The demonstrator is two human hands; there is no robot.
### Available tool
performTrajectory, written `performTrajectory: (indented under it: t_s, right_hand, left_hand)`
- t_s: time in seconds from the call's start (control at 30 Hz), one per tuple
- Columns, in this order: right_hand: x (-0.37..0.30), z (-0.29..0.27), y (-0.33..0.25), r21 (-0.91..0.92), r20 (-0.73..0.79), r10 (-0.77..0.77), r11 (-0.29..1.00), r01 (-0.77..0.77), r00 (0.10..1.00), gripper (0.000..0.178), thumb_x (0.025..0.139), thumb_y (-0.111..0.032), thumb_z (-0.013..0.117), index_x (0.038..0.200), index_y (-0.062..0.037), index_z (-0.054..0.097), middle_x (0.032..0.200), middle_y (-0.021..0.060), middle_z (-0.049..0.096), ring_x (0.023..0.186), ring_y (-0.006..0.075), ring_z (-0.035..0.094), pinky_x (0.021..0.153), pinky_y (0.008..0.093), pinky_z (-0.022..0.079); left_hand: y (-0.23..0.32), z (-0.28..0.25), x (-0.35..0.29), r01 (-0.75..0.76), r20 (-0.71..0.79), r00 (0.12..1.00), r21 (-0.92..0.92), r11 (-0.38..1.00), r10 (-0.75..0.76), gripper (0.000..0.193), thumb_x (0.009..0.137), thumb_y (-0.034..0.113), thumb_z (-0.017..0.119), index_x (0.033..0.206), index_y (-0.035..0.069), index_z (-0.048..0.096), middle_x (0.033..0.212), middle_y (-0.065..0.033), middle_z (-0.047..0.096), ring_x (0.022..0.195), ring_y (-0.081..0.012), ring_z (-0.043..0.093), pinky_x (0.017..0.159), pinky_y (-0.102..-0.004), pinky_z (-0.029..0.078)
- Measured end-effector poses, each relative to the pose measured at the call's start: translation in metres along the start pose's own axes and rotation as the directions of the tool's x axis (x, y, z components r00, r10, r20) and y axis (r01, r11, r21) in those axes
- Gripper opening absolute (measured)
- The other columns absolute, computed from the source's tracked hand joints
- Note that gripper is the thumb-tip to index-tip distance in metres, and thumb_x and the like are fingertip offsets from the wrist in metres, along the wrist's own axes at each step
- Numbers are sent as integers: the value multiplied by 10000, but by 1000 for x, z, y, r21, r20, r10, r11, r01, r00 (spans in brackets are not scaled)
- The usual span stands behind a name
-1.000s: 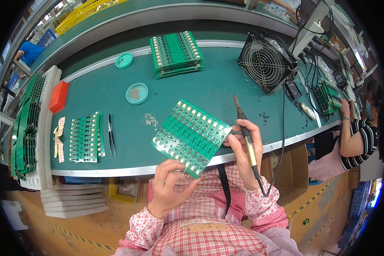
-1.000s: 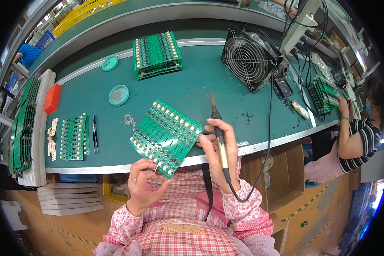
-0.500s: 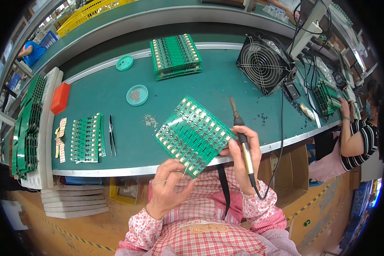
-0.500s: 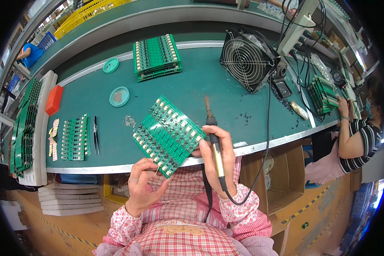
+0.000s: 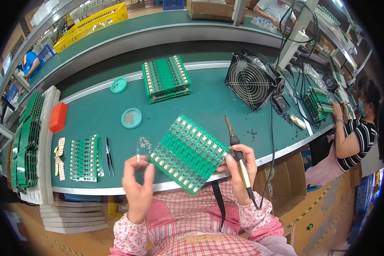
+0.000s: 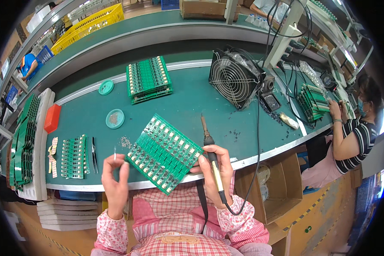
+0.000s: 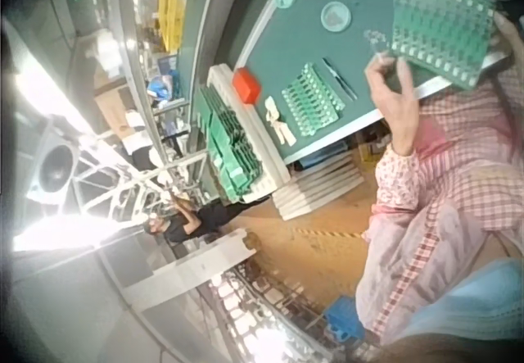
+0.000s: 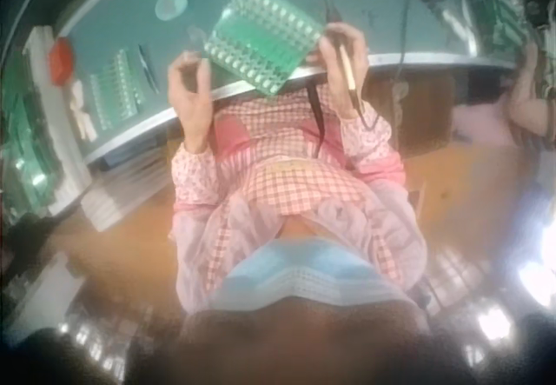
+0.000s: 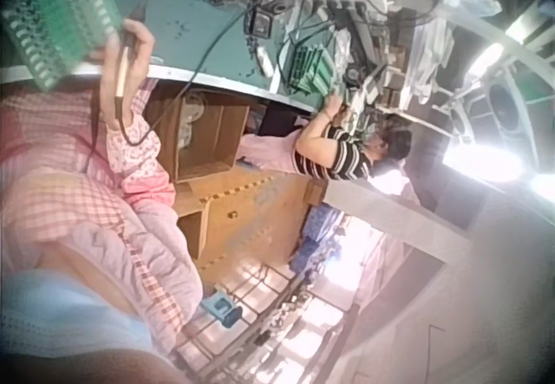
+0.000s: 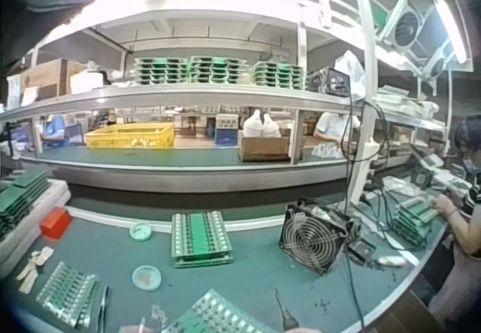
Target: The person solders components onto a circuit board using a soldering iron, places the board onto a stack of circuit boards, and begins soldering components on another circuit board.
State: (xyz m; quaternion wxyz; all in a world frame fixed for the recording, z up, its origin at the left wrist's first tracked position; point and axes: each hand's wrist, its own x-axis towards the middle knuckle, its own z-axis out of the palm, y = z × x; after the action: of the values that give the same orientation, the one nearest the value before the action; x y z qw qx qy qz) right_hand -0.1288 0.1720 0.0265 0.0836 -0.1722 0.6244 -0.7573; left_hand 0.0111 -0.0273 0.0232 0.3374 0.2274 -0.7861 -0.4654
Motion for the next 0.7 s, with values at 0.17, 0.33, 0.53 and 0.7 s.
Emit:
performTrajectory:
  t_s: [0.17,0.33,0.53,0.7]
  right_hand:
    - [0,0,0,122,-54,44,992,-37,998,258,956,-18,544,1198,-9,454,992,103,548,843,151,644,690,278,612]
    - [-3,4,2,107,0,-8,994,8,1000,283,937,35,554,1190,-6,435,1066,129,562,901,177,663,737,304,611]
    - [5,2,11,32,48,-112,993,111,993,356,903,87,574,1203,-8,409,1125,163,586,937,179,665,826,312,588]
    - [7,3,24,28,52,-96,995,95,994,367,893,93,593,1198,-7,414,1160,177,604,938,168,656,801,301,571]
  left_hand:
    - [-6,6,14,378,209,926,-510,772,-315,147,1003,101,521,1109,1,538,991,-70,648,881,-125,601,803,-281,477]
    - [1,14,31,345,255,938,-640,686,-234,176,993,116,555,1124,-1,560,981,-56,673,840,-103,606,763,-267,474]
    - [-3,13,78,317,301,939,-572,757,-166,176,975,123,587,1094,-7,592,953,-29,662,797,-72,573,729,-233,454]
    - [-18,19,101,384,383,905,-544,746,-186,167,969,147,600,1081,24,593,906,26,610,782,-48,550,705,-216,431]
